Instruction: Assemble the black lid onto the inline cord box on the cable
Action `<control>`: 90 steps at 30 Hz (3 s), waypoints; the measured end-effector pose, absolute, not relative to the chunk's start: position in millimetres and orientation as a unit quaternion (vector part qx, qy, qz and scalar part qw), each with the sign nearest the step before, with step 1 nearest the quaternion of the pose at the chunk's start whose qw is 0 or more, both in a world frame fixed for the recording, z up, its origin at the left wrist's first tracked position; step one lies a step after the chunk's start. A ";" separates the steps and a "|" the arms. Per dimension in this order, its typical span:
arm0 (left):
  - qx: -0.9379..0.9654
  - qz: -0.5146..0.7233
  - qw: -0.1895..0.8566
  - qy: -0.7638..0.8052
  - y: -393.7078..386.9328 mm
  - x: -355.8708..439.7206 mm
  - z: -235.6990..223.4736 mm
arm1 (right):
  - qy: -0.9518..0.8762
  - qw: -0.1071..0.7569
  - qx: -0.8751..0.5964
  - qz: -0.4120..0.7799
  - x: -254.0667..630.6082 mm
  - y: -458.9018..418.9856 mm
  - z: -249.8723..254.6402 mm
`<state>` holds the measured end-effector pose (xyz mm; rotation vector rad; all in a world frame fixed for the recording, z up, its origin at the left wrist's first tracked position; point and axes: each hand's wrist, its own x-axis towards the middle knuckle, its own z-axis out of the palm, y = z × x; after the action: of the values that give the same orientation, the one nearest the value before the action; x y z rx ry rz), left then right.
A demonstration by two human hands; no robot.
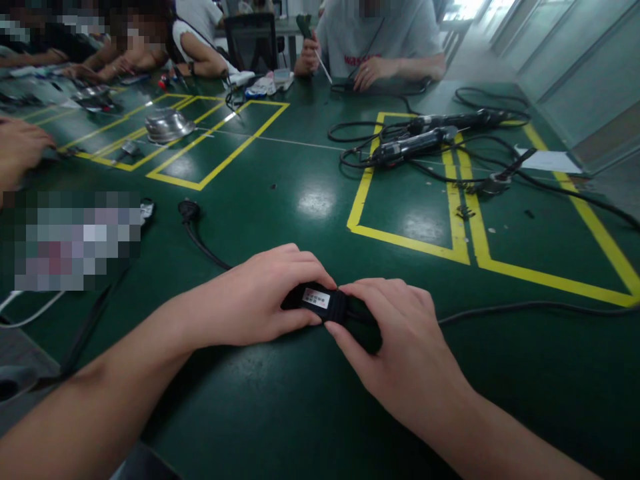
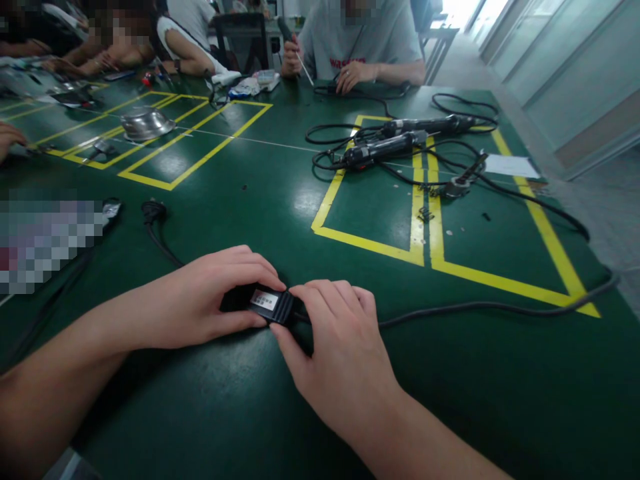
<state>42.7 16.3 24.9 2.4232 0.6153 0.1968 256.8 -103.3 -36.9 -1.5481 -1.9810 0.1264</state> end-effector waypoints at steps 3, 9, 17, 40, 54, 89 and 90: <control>0.889 0.097 0.365 0.259 20.1 41.5 26.1 | -0.738 0.314 -0.595 0.057 257.5 -103.4 -36.7; 0.873 0.168 0.256 0.380 31.9 46.8 11.4 | -0.744 0.318 -0.585 0.064 258.2 -102.9 -36.6; 0.917 0.154 0.167 0.329 33.1 40.9 12.0 | -0.755 0.322 -0.569 0.062 257.0 -100.7 -37.0; 0.880 -0.020 0.351 0.318 28.9 24.0 44.6 | -0.747 0.350 -0.557 0.100 259.1 -104.1 -28.4; 0.890 -0.014 0.325 0.318 33.7 24.2 36.0 | -0.757 0.333 -0.559 0.066 261.5 -102.6 -34.0; 0.912 0.036 0.324 0.251 14.1 38.9 42.5 | -0.741 0.340 -0.574 0.070 258.0 -108.1 -27.1; 0.912 0.037 0.320 0.254 14.0 39.4 41.5 | -0.745 0.337 -0.572 0.073 257.8 -107.9 -27.1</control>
<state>39.4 14.0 41.5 2.3978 0.6668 0.0970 257.8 -107.9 -27.1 -1.4899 -1.9406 0.1909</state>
